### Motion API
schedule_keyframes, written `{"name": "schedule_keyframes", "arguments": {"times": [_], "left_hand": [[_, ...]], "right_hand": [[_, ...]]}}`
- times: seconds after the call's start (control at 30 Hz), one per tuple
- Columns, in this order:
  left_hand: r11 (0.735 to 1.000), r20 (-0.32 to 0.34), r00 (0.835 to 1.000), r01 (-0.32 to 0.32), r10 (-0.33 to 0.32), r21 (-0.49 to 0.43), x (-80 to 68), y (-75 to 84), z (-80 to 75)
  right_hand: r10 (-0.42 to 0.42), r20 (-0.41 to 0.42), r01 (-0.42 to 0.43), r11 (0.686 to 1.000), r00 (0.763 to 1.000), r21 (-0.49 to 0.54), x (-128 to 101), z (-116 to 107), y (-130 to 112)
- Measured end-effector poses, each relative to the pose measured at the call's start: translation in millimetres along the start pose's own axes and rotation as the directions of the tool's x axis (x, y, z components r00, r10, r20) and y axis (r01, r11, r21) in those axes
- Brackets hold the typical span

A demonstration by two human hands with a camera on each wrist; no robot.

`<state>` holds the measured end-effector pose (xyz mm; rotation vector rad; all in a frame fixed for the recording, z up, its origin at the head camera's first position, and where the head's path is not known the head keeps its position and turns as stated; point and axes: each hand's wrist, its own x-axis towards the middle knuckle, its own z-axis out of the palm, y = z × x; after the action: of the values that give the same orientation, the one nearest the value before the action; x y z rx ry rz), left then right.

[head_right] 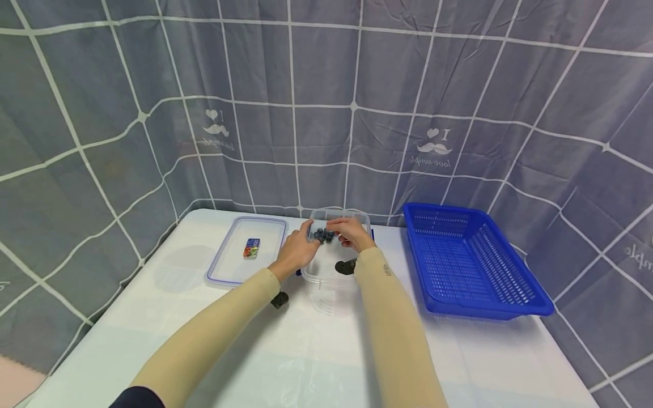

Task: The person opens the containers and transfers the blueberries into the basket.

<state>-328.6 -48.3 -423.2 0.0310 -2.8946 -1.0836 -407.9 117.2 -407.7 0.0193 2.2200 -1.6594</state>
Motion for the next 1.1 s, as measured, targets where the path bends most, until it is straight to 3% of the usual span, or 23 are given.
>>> {"name": "schedule_keyframes", "arguments": {"times": [0.67, 1.1], "left_hand": [[1.000, -0.015, 1.000, -0.004, 0.004, 0.002, 2.0, -0.8, 2.1], [1.000, -0.006, 1.000, 0.000, 0.000, 0.001, 1.2, 0.2, 1.3]], "right_hand": [[0.125, -0.071, -0.128, 0.991, 0.990, -0.044, 12, 4, 20], [0.137, -0.094, -0.143, 0.988, 0.986, -0.054, 14, 6, 25]]}}
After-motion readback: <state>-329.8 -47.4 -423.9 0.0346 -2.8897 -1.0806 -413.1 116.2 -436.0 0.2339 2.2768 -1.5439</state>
